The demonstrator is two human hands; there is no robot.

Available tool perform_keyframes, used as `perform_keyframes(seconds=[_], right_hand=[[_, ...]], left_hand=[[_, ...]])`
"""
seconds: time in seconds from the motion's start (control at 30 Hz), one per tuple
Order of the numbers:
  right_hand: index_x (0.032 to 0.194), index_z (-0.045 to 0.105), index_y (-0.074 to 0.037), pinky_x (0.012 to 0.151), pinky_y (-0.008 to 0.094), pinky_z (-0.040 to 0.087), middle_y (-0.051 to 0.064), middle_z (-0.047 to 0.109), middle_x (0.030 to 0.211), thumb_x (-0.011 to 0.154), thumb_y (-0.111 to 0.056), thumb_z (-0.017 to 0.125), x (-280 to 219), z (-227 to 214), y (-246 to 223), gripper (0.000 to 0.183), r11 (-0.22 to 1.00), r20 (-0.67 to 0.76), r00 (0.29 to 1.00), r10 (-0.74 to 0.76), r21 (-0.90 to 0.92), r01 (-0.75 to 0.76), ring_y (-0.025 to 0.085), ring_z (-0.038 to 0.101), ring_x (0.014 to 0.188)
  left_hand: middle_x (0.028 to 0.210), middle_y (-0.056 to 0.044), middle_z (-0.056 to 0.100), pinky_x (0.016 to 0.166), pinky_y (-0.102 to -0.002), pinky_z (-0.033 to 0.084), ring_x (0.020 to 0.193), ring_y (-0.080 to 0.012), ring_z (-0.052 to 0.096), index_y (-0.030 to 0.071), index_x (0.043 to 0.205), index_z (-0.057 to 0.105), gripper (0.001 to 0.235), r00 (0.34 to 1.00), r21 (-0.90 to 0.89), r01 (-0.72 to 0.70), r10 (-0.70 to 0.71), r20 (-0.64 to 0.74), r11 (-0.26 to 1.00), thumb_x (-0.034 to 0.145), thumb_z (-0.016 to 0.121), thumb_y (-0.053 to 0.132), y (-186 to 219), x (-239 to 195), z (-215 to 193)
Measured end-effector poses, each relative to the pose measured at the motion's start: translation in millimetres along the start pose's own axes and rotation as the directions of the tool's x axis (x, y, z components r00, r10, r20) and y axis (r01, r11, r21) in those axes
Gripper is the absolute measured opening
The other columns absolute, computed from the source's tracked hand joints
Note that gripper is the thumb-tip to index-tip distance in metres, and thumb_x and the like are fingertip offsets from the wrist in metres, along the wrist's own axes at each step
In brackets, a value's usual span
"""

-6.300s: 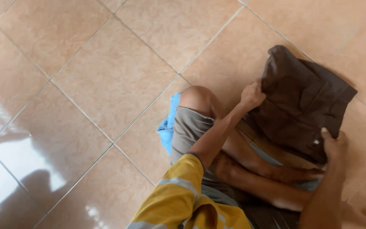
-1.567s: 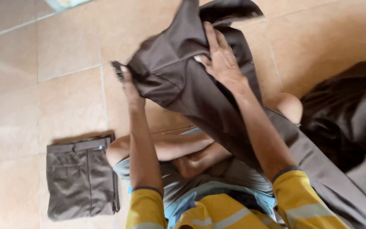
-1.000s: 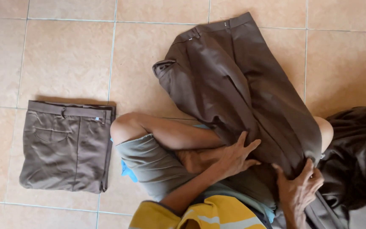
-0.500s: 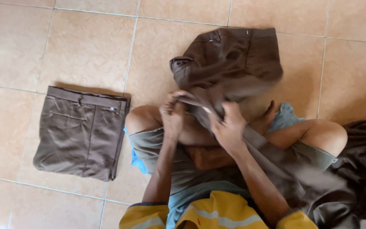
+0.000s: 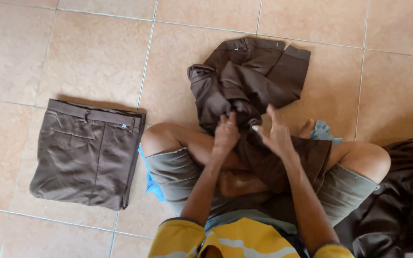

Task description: The person sits cross-legged on a tiled floor and folds brown trousers by hand. They smooth the fabric, fold the legs together, and then fold the garment into a compact rectangle, placing the finished item aside before repeating the process with another pair.

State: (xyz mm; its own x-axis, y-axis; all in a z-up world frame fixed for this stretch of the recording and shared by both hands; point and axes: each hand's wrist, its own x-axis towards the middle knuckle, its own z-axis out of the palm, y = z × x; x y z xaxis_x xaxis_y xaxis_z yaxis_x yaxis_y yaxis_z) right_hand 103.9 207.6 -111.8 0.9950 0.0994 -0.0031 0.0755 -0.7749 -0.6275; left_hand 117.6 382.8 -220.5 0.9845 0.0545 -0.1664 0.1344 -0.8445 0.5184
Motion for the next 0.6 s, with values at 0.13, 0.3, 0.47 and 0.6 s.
perform_keyframes(seconds=[0.13, 0.3, 0.47, 0.6], right_hand=[[0.167, 0.021, -0.02, 0.112, 0.072, 0.03, 0.028, 0.029, 0.164, 0.076, -0.053, 0.074, 80, 11, 43, 0.11, 0.95, 0.204, 0.976, 0.077, -0.311, -0.01, 0.051, 0.033, 0.148], [0.162, 0.033, -0.009, 0.091, 0.063, 0.054, 0.03, 0.041, 0.157, 0.08, -0.086, 0.057, 73, 45, 17, 0.115, 0.854, 0.284, 0.932, 0.224, -0.518, -0.048, 0.049, 0.05, 0.134], [0.16, 0.037, -0.008, 0.083, 0.058, 0.06, 0.025, 0.052, 0.146, 0.105, -0.064, 0.031, 5, 98, -44, 0.078, 0.962, 0.348, 0.926, 0.144, -0.267, -0.049, 0.046, 0.06, 0.123], [0.158, 0.041, -0.021, 0.081, 0.058, 0.06, 0.019, 0.06, 0.13, 0.106, -0.067, 0.02, -7, 113, -21, 0.072, 0.977, 0.487, 0.853, 0.19, -0.181, -0.114, 0.047, 0.07, 0.102]], left_hand=[[0.103, -0.012, 0.058, 0.071, -0.045, 0.061, 0.087, -0.0355, 0.072, 0.02, 0.121, 0.058, 0.033, 0.972, 0.227, -0.202, 0.223, -0.07, 0.953, 0.089, 0.065, 0.015, -7, 17, 35], [0.088, -0.011, 0.06, 0.059, -0.041, 0.054, 0.074, -0.0257, 0.065, 0.019, 0.087, 0.07, 0.011, 0.814, 0.664, -0.014, 0.394, -0.427, 0.748, 0.088, 0.061, 0.013, -107, 105, -37], [0.163, -0.028, 0.033, 0.116, -0.079, 0.003, 0.151, -0.0525, 0.021, 0.011, 0.131, 0.071, 0.037, 0.9, 0.703, 0.404, -0.116, -0.42, 0.585, 0.105, 0.048, 0.023, -78, 131, -180], [0.121, -0.025, 0.064, 0.097, -0.072, 0.038, 0.12, -0.0501, 0.054, 0.01, 0.111, 0.074, 0.028, 0.748, 0.625, -0.051, 0.444, -0.493, 0.779, 0.084, 0.067, 0.012, 19, 135, -115]])
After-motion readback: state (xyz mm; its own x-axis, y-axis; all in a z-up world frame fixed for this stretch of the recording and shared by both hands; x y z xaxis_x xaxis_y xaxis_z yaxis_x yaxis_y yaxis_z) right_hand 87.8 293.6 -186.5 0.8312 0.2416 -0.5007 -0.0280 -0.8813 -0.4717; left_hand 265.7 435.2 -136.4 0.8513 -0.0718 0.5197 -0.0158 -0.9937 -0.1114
